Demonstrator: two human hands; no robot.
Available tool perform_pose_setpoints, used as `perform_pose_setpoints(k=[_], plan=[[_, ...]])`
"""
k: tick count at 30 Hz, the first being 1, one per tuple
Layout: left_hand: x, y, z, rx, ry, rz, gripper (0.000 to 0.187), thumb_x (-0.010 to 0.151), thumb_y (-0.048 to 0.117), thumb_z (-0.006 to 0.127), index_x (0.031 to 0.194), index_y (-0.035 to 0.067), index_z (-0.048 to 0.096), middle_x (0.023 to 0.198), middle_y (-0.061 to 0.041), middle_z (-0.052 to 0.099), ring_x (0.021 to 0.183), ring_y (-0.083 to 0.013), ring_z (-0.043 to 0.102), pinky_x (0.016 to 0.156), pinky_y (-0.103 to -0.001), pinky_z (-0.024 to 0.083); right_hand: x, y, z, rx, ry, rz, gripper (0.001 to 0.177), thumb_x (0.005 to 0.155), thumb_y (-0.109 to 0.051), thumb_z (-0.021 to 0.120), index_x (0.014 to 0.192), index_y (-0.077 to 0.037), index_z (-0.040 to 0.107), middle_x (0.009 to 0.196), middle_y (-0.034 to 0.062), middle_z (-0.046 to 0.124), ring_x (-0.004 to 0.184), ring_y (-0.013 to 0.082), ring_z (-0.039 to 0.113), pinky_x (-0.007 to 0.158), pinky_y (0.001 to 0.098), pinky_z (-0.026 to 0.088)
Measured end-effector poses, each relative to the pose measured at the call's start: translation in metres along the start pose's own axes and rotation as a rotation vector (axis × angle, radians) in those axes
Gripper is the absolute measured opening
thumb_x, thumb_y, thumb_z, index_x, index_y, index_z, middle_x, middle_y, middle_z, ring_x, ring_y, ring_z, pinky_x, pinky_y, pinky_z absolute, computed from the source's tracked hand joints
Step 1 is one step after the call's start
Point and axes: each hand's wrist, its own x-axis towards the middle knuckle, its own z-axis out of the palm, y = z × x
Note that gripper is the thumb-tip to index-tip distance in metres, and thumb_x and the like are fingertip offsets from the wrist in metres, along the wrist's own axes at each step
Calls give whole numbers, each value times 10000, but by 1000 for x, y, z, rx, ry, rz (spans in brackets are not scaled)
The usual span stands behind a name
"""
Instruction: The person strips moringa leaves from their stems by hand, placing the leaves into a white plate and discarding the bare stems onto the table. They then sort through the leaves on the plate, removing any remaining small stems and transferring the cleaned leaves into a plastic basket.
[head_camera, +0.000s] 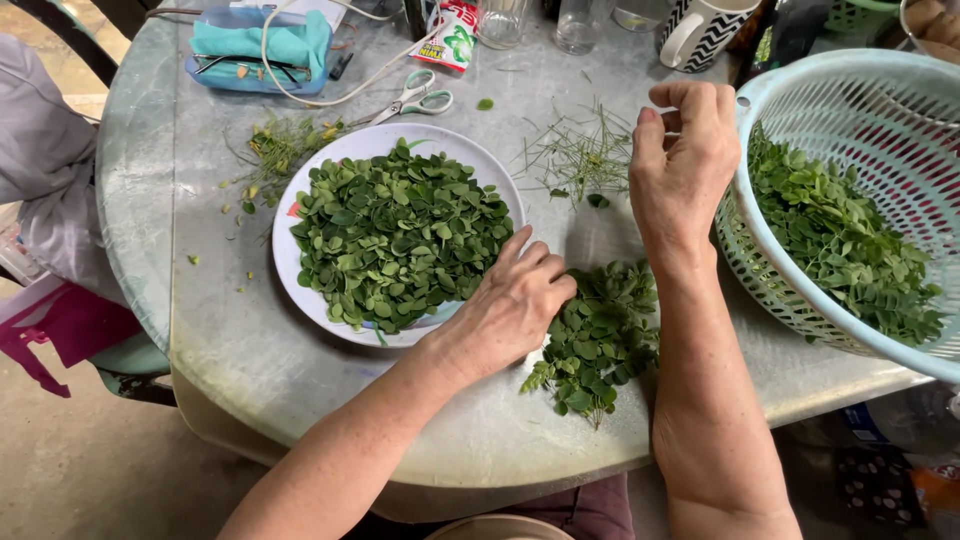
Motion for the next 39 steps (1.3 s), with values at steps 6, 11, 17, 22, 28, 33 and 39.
perform_pose_setpoints(k=[6,11,17,22,28,33,39], plan=[[7,5,-57,-567,148,-96,78,852,73,787,854,33,720,930,-107,686,882,-185,653,855,-366,597,0,-2,0,-2,2,8,92,1010,72,701,1072,26,651,1092,114,610,828,159,654,725,281,569],[4,-9,-46,-614,34,-303,64,924,101,731,890,49,715,868,-52,703,685,-125,649,633,-299,585,5,-20,-3,62,-62,133,56,998,34,688,1043,35,654,1041,111,626,791,153,669,692,285,559],[0,-24,-84,-806,217,-457,101,901,95,746,975,28,732,835,-34,768,735,-81,705,672,-250,583,11,-18,-3,604,-297,547,168,1037,-121,642,1068,40,678,995,115,711,820,168,724,728,303,600],[-5,-40,-93,-733,320,-502,125,885,77,766,977,0,728,838,-53,771,747,-95,700,691,-259,571,10,-35,-2,931,-555,640,287,1021,-217,633,1118,45,700,1033,132,743,877,197,740,823,344,623],[-8,-47,-98,-780,334,-527,98,901,78,742,956,-3,728,838,-58,770,743,-101,707,679,-272,592,-4,-52,2,885,-700,454,230,949,-117,719,1121,35,722,1047,95,741,972,157,702,916,309,566],[-8,-44,-102,-765,275,-583,117,876,103,745,927,-2,739,798,-59,770,716,-94,714,675,-269,586,-11,-58,9,880,-706,456,139,913,-49,748,1023,33,723,961,75,741,911,141,696,880,295,570],[-3,-51,-100,-1270,352,-752,223,960,273,690,1018,60,725,829,-25,747,727,-78,695,663,-253,590,-17,-69,16,897,-604,540,94,942,-56,725,979,29,709,900,77,729,825,134,681,806,289,568]])
